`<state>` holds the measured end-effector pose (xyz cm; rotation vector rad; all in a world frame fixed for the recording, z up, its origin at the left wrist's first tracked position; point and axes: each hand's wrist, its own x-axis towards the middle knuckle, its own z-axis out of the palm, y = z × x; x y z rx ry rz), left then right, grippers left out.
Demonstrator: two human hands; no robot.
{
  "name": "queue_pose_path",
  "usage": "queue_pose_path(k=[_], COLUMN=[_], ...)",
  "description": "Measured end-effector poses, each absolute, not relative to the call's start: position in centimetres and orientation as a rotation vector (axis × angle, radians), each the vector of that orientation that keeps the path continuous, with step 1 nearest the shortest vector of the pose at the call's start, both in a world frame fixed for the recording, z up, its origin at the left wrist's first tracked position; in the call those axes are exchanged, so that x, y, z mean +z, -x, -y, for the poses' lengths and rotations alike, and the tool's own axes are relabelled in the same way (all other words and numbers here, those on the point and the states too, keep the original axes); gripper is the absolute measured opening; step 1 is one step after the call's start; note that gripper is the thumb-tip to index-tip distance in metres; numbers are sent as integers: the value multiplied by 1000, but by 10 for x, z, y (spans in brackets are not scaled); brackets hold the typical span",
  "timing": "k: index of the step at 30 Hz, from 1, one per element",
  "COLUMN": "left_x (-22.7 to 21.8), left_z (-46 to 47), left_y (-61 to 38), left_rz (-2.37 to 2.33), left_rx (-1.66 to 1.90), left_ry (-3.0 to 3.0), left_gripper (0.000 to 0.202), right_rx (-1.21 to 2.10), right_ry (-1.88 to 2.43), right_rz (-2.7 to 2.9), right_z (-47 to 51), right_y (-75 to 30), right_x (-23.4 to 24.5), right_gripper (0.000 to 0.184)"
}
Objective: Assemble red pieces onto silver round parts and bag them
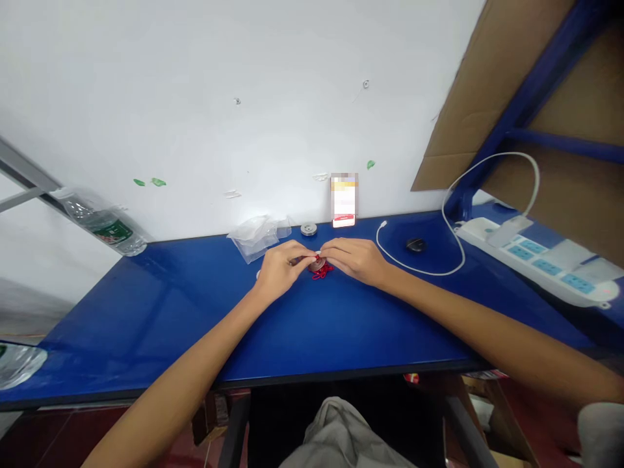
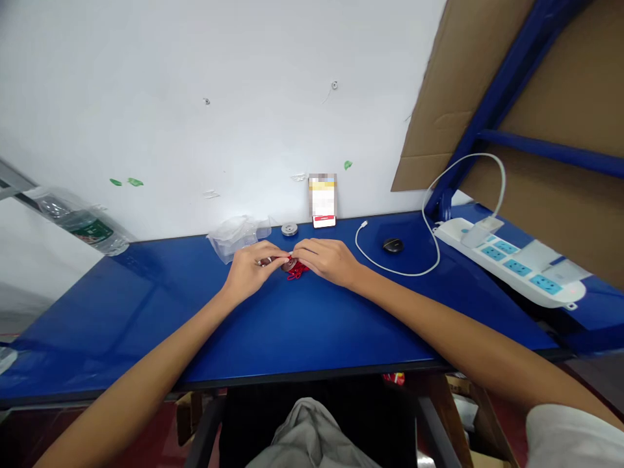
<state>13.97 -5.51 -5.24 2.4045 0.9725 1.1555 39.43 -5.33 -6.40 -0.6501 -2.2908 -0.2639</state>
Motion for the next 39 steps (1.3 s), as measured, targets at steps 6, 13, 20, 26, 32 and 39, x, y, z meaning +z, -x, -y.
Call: queue_pose_path(k=[6, 13, 20, 26, 32, 39], left_x=[-46, -40, -43, -47, -43, -43], left_z=[56, 58, 60, 58, 58, 59], left_y=[-135, -130, -133, -134, -132, -137], left_rz=[-880, -806, -825, -902, -843, -853], left_rx=[1032, 828, 828, 900, 868, 872], left_ry=[-2572, -2887, -2868, -2632, -2594, -2515], left_gripper=[19, 26, 24, 16, 18, 16], right_rx=[-362, -341, -319, -373, -408, -440], right_ry=[562, 603, 634, 645, 625, 624], right_rz=[2281, 2320, 2365, 2389, 2370, 2373], right_z=[54, 51, 51, 54, 55, 54], right_y=[-395, -394, -392, -393, -393, -393], right_x=[-61, -63, -59, -55, -54, -56], right_gripper=[19, 22, 25, 27, 25, 25])
